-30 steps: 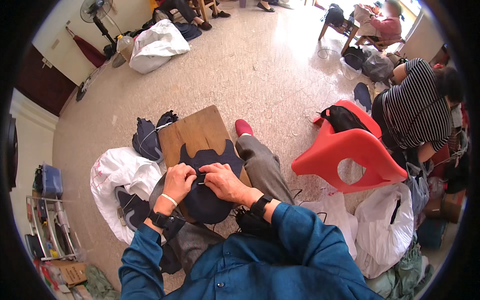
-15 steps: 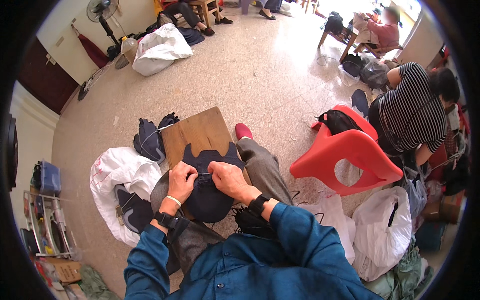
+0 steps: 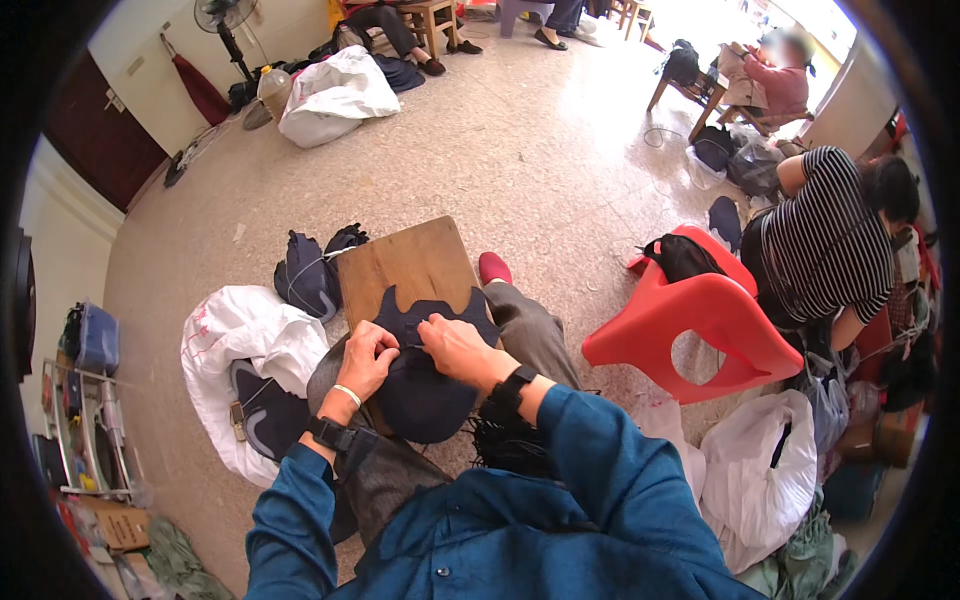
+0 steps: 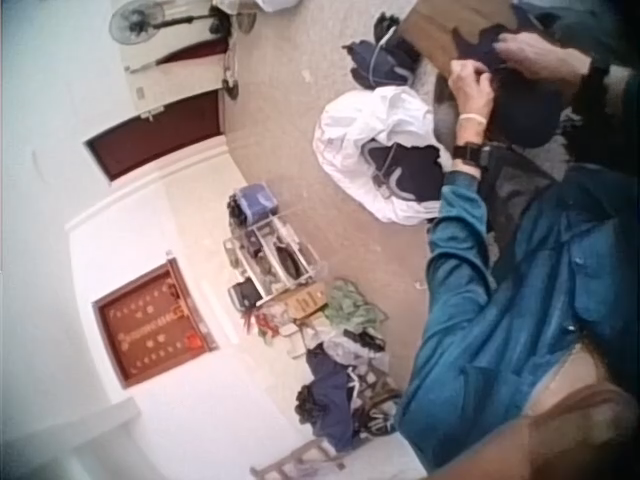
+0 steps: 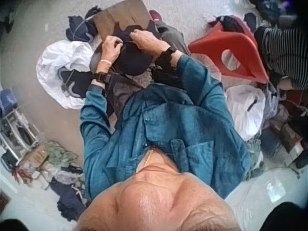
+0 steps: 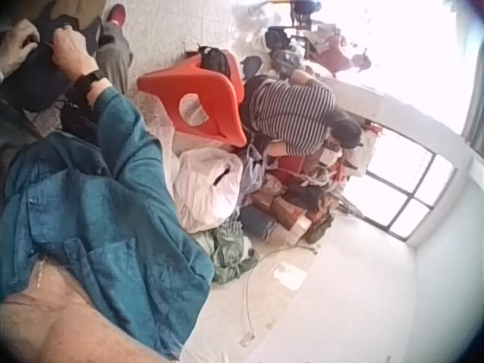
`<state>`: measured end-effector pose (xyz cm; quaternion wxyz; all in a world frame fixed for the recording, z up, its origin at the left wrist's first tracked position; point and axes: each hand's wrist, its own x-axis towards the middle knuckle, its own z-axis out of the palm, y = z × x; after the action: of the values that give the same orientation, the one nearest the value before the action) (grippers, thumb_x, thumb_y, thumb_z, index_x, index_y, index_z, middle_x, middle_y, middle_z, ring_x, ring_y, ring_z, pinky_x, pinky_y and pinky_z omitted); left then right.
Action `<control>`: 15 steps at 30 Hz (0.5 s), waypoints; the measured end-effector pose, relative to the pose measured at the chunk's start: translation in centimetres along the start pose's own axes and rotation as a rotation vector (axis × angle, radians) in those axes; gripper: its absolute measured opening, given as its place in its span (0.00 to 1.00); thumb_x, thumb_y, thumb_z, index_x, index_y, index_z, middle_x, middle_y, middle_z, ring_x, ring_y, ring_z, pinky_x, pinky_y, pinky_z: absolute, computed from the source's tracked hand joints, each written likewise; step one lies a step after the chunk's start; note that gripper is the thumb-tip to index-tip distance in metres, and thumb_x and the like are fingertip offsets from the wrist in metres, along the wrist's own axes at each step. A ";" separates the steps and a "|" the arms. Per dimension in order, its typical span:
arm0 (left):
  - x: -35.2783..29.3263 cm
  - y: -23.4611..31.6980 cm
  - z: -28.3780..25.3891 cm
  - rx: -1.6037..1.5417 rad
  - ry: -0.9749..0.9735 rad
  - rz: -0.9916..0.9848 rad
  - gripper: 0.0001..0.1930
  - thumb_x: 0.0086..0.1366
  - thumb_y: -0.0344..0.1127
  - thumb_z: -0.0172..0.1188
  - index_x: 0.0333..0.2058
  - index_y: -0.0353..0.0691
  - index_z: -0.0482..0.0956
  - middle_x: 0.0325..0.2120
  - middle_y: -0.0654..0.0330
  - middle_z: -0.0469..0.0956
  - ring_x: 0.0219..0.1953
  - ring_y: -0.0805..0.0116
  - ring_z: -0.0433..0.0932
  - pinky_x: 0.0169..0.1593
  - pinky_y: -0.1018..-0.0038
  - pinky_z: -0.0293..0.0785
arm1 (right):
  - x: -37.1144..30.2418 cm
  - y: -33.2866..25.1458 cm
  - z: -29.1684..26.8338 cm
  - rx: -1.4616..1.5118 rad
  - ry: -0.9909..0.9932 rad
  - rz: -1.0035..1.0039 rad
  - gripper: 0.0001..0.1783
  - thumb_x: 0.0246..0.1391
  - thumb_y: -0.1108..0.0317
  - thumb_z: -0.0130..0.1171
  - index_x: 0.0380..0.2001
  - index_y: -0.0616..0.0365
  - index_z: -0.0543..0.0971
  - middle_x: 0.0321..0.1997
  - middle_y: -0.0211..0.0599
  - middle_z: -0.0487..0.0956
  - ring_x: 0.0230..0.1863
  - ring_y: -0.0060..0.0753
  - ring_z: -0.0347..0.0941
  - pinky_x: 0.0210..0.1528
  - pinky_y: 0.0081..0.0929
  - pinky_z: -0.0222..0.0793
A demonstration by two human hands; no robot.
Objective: The recorder is hand-sewing components of a blue shoe upper using a needle and thread.
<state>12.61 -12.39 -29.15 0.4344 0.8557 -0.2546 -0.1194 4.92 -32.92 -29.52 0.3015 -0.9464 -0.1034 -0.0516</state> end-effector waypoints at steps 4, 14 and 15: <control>0.2 0.0 0.7 0.148 -0.003 0.059 0.03 0.53 0.31 0.69 0.27 0.43 0.83 0.33 0.60 0.76 0.40 0.59 0.79 0.48 0.61 0.69 | -0.7 -0.1 0.0 0.058 -0.022 -0.010 0.11 0.55 0.69 0.64 0.36 0.64 0.74 0.38 0.54 0.76 0.36 0.59 0.79 0.36 0.49 0.77; 0.0 0.3 1.4 0.130 0.005 0.049 0.02 0.54 0.34 0.69 0.27 0.46 0.84 0.35 0.63 0.76 0.44 0.63 0.76 0.56 0.63 0.60 | -0.9 -0.7 0.0 0.050 0.048 0.038 0.10 0.56 0.66 0.65 0.35 0.57 0.75 0.36 0.44 0.76 0.36 0.56 0.77 0.35 0.48 0.75; 0.0 0.3 1.3 0.114 -0.009 0.019 0.02 0.54 0.34 0.69 0.27 0.46 0.85 0.35 0.63 0.76 0.44 0.63 0.76 0.56 0.63 0.60 | -0.9 -0.6 0.1 0.048 0.050 0.039 0.10 0.56 0.66 0.65 0.35 0.57 0.75 0.36 0.44 0.76 0.36 0.56 0.77 0.35 0.48 0.75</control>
<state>11.97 -13.42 -29.72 0.3848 0.8761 -0.2712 -0.1044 3.89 -32.50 -29.41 0.3275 -0.9392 -0.0787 -0.0668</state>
